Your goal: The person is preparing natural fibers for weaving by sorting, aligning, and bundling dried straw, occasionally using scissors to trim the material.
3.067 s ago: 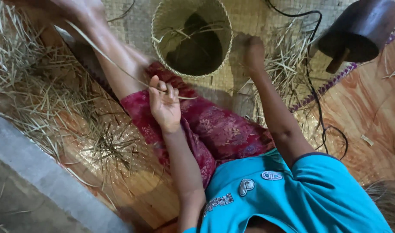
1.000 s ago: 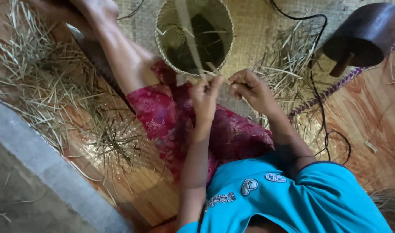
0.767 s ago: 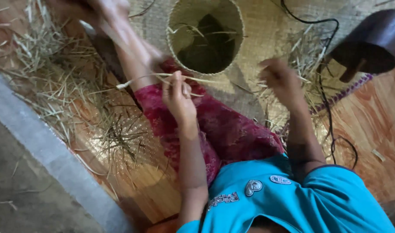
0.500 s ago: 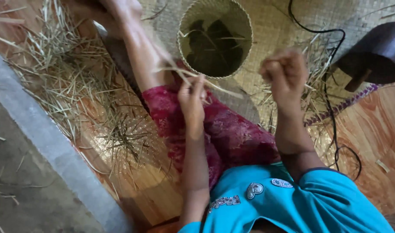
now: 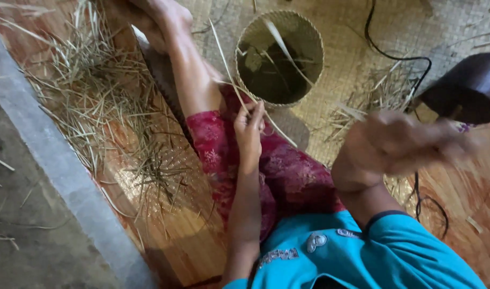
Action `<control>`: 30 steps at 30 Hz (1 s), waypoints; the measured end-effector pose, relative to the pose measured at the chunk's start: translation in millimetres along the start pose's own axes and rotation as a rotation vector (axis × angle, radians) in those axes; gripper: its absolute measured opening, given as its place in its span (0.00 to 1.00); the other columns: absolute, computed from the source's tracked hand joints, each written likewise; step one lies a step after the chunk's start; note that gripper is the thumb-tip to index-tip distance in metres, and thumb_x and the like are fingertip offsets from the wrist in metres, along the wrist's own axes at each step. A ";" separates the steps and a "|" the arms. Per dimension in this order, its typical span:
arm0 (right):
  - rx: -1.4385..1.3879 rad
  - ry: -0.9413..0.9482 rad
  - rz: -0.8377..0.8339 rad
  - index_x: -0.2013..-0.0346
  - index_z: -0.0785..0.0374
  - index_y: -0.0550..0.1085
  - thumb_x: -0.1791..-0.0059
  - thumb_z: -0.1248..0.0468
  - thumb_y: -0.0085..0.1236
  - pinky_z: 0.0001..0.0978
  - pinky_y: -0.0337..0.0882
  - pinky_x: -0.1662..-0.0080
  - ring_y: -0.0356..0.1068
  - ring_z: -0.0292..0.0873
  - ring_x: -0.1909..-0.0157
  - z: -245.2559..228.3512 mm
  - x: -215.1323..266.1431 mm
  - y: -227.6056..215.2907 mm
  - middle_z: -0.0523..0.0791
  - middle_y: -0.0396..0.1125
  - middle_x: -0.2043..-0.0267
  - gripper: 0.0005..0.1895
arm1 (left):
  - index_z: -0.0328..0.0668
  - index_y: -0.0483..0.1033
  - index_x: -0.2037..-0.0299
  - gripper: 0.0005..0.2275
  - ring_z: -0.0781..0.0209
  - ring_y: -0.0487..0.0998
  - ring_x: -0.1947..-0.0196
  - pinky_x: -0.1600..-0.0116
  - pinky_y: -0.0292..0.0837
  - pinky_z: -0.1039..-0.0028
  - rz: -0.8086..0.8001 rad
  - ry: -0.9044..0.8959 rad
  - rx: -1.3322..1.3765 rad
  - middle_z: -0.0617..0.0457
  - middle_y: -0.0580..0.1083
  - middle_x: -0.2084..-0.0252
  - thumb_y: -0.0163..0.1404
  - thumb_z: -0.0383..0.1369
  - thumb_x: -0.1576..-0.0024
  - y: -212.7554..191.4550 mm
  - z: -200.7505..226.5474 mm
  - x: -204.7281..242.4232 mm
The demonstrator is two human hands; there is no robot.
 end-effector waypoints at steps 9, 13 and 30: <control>0.000 0.278 -0.229 0.49 0.52 0.66 0.39 0.73 0.36 0.29 0.52 0.84 0.46 0.35 0.83 106.1 33.0 16.9 0.44 0.62 0.72 0.12 | 0.36 0.75 0.57 0.04 0.74 0.63 0.77 0.72 0.59 0.85 -0.015 0.039 0.048 0.56 0.72 0.69 0.53 0.28 0.38 0.2 20.7 8.1; 0.421 0.698 -0.579 0.49 0.58 0.60 0.38 0.70 0.39 0.31 0.61 0.75 0.59 0.39 0.76 135.9 40.9 17.0 0.45 0.63 0.69 0.05 | 0.39 0.76 0.57 0.04 0.75 0.65 0.77 0.72 0.59 0.85 -0.026 0.032 0.105 0.56 0.75 0.70 0.55 0.29 0.39 -3.7 7.9 2.4; 1.331 0.523 -1.154 0.65 0.71 0.74 0.49 0.64 0.63 0.57 0.70 0.68 0.70 0.69 0.72 224.7 56.3 -1.2 0.60 0.73 0.69 0.11 | 0.39 0.74 0.53 0.07 0.75 0.66 0.72 0.70 0.60 0.84 0.022 0.013 0.151 0.55 0.77 0.61 0.54 0.30 0.37 -19.9 5.5 0.8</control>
Point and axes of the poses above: each hand's wrist, its own x-axis away from the middle knuckle, its own y-axis out of the palm, z = x × y, the point moved 2 cm from there along -x, towards the middle knuckle
